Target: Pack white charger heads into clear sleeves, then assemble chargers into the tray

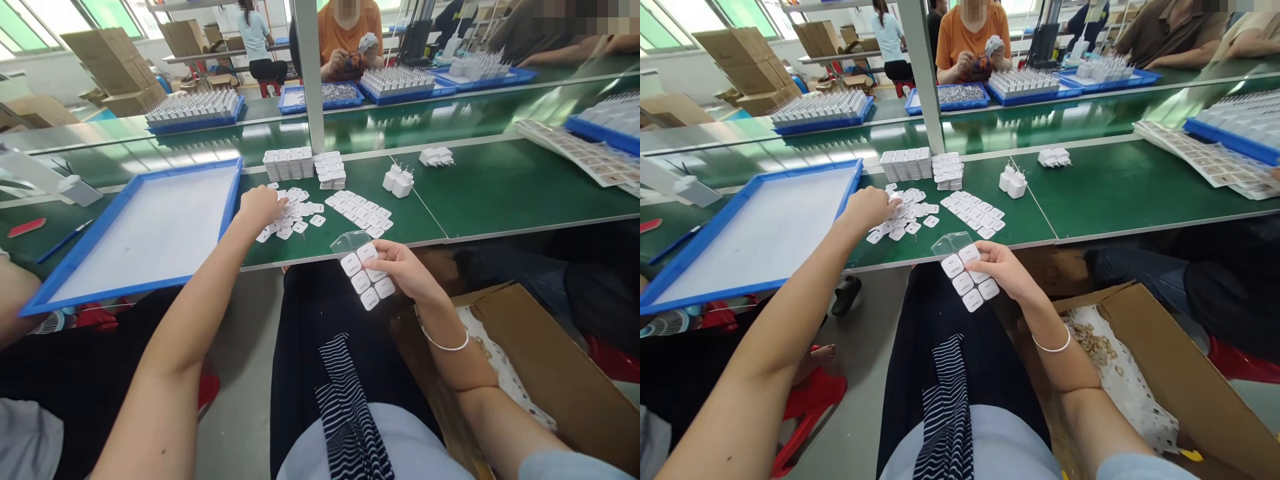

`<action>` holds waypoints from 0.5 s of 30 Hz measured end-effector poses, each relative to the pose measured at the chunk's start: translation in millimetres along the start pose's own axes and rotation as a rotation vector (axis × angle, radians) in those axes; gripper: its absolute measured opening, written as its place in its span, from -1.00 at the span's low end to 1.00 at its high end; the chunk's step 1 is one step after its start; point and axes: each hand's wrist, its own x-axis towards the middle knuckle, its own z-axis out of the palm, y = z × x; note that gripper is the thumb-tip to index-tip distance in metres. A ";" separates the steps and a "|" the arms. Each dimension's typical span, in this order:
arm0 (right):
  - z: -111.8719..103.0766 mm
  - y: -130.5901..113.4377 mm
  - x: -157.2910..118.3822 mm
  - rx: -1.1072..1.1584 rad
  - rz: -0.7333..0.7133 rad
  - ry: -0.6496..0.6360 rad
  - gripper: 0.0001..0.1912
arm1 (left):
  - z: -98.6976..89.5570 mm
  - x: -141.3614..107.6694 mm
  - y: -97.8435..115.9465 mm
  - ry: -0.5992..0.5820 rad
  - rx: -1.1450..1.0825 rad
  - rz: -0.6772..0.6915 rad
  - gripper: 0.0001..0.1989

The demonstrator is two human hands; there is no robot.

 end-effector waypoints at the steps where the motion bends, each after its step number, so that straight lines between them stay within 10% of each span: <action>1: 2.3 1.3 0.2 0.014 -0.017 -0.001 -0.75 | -2.7 0.5 4.9 -0.049 0.094 -0.025 -0.55; 8: 12.1 11.1 8.7 0.044 -0.103 0.004 -0.77 | -25.8 -18.3 31.3 -0.139 0.257 0.050 -0.64; 15: 25.5 6.0 11.3 0.060 -0.110 0.030 -0.69 | -24.6 -107.0 61.2 0.008 -0.255 0.740 -0.60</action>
